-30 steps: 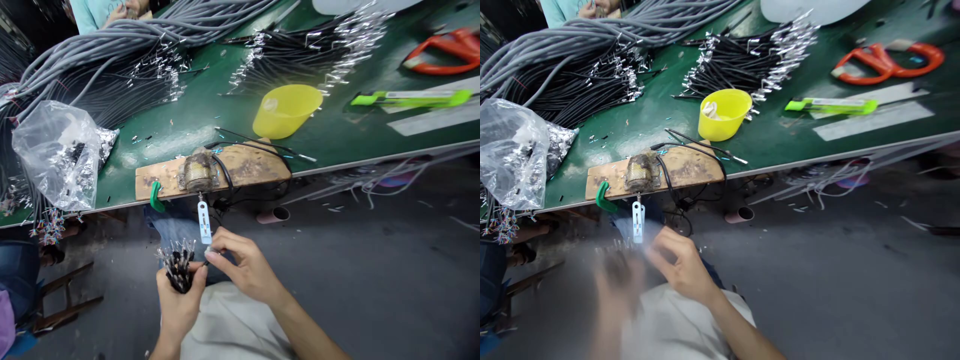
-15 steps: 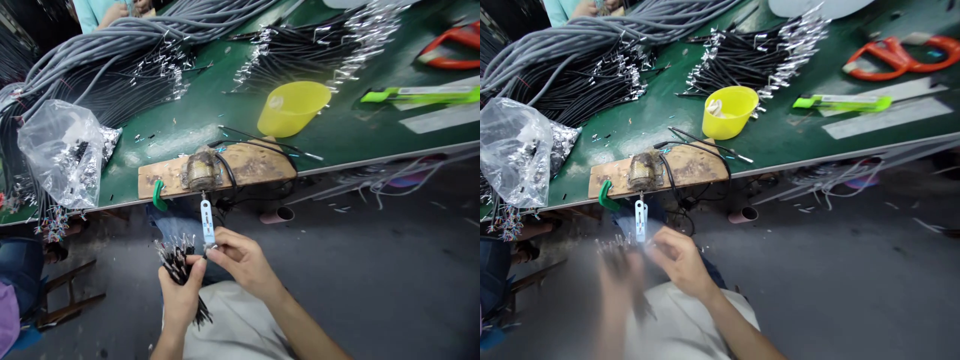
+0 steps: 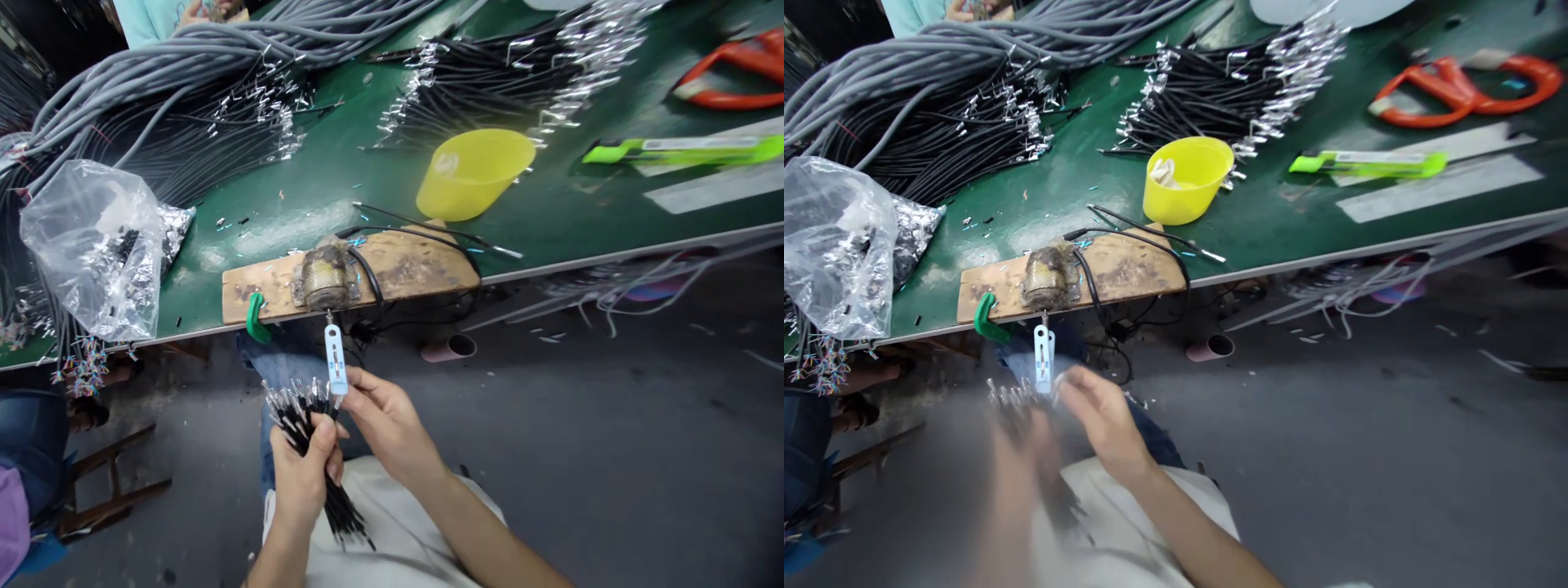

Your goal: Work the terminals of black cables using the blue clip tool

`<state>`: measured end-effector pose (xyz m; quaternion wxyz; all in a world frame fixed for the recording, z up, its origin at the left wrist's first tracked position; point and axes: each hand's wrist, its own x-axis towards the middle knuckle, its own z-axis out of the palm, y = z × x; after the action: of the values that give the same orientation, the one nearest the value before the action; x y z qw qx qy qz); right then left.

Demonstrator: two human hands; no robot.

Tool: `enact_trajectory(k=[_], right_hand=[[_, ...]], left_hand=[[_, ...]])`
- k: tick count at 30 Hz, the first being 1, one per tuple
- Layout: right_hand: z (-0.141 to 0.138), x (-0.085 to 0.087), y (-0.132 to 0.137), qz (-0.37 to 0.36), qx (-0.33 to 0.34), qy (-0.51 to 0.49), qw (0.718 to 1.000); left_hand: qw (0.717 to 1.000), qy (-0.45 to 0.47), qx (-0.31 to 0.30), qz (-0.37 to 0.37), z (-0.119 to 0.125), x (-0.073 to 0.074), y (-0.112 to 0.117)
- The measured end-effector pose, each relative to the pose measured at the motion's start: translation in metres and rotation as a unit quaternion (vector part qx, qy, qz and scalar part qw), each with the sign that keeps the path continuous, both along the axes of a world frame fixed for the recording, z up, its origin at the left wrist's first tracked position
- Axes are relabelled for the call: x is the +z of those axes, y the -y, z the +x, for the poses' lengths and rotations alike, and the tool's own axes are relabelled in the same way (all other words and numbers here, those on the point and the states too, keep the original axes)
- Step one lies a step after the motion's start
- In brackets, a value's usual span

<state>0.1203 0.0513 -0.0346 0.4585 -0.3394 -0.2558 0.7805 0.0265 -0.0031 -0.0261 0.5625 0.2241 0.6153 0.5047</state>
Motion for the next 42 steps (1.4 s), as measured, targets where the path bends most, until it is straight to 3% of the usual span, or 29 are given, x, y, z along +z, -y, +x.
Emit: enact_trajectory(k=[2,6,8,13,15,17,19,20,24,27,29,34,37,42], right_hand=[[0.007,-0.001,-0.005,0.080,-0.016,0.059,0.995],[0.018,0.005,-0.013,0.266,0.043,0.141,0.953],[0.017,0.005,-0.012,0.279,0.035,0.138,0.950],[0.002,0.002,0.002,0.231,-0.050,0.113,0.965],[-0.002,0.003,0.008,0.269,-0.115,0.175,0.940],[-0.002,0.005,0.011,0.336,-0.175,0.242,0.893],[0.002,0.007,0.010,0.387,-0.176,0.267,0.865],[0.004,0.008,0.009,0.390,-0.146,0.255,0.873],[0.017,0.008,-0.002,0.241,0.087,0.084,0.963],[0.025,0.008,-0.014,0.139,0.201,0.015,0.970],[0.027,0.010,-0.026,0.112,0.200,0.029,0.973],[0.017,0.025,-0.053,0.097,0.062,0.086,0.990],[0.006,0.036,-0.057,0.115,0.068,0.068,0.989],[-0.005,0.043,-0.052,0.076,0.055,-0.009,0.996]], left_hand=[[1.000,-0.006,-0.007,-0.011,-0.002,0.001,0.000],[0.999,0.006,-0.022,-0.034,-0.003,0.001,0.001],[0.999,0.030,-0.022,-0.031,-0.001,0.000,0.002],[0.998,0.058,-0.001,0.014,0.005,-0.001,0.005],[0.998,0.051,0.014,0.015,0.007,0.000,0.005],[0.998,0.045,0.033,0.003,0.006,0.002,0.004],[0.999,0.034,0.037,-0.001,0.002,0.003,0.004],[0.999,0.028,0.032,0.003,0.000,0.004,0.004],[0.999,-0.005,-0.008,0.034,-0.012,0.006,0.003],[0.993,-0.086,-0.016,0.077,-0.016,0.008,0.003],[0.988,-0.125,0.004,0.094,-0.017,0.009,0.003],[0.974,-0.192,0.029,0.117,-0.018,0.012,0.005],[0.967,-0.217,0.041,0.128,-0.019,0.018,0.002],[0.984,-0.149,0.024,0.095,-0.016,0.022,-0.010]])
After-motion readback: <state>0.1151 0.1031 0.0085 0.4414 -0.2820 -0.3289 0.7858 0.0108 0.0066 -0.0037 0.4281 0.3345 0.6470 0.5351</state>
